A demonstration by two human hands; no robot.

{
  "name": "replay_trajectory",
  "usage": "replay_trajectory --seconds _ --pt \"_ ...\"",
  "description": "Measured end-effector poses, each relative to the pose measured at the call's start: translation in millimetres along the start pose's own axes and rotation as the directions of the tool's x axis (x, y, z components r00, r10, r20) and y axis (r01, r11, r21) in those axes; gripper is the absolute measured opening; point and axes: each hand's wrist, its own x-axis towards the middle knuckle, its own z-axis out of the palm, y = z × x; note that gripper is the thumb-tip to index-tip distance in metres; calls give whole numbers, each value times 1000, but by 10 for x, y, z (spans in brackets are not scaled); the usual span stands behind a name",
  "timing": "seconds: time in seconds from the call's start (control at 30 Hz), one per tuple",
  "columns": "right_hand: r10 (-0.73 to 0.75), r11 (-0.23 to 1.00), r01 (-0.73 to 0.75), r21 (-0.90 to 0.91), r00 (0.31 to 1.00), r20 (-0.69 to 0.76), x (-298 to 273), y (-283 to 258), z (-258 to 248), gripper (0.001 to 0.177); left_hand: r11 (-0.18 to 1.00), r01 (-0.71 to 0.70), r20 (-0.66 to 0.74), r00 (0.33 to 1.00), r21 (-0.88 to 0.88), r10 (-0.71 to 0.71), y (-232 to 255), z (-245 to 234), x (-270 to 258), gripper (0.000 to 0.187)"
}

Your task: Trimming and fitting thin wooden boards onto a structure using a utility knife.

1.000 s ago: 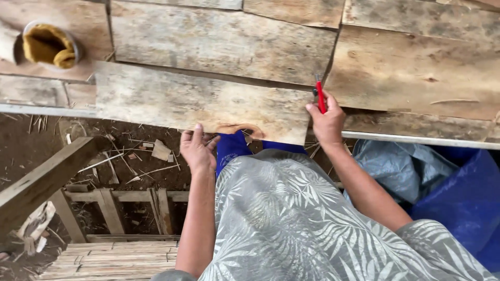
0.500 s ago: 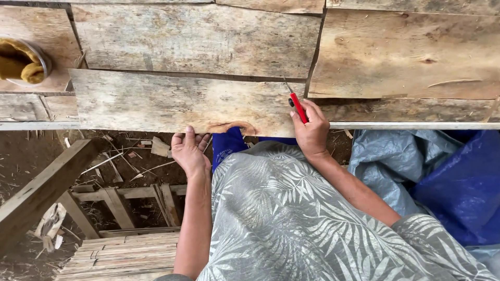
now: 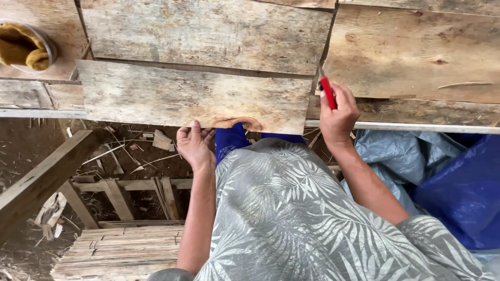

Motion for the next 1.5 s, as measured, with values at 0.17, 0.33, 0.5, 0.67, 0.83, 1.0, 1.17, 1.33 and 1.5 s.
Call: replay_trajectory --seconds 0.17,0.33,0.5,0.67,0.83,1.0,1.17,1.33,1.5 --pt "117 992 -115 46 993 -24 115 117 55 28 1000 -13 27 1000 2 13 -54 -22 19 22" --pt "154 986 -153 65 988 -10 64 186 153 36 1000 -22 31 999 0 22 -24 26 -10 23" --pt "189 979 -191 75 981 31 84 217 204 45 999 -37 26 999 4 37 -6 54 -37 23" --pt "176 980 -179 82 983 42 63 282 225 46 999 -43 12 999 16 42 -4 79 -63 23" --pt "156 987 -157 16 984 85 89 280 166 61 990 -61 14 998 125 59 197 203 -168 24" --pt "138 990 -126 -67 966 220 258 169 47 82 968 -89 27 996 235 85 284 234 -212 26" --pt "136 978 -72 -196 931 338 374 147 -1 85 927 -113 59 993 357 98 333 233 -216 29" --pt "97 982 -31 -184 926 366 367 220 13 84 893 -134 66 991 430 117 427 226 -233 32" --pt "89 987 -33 -157 927 364 359 282 18 84 807 -183 87 983 561 163 447 231 -213 35"
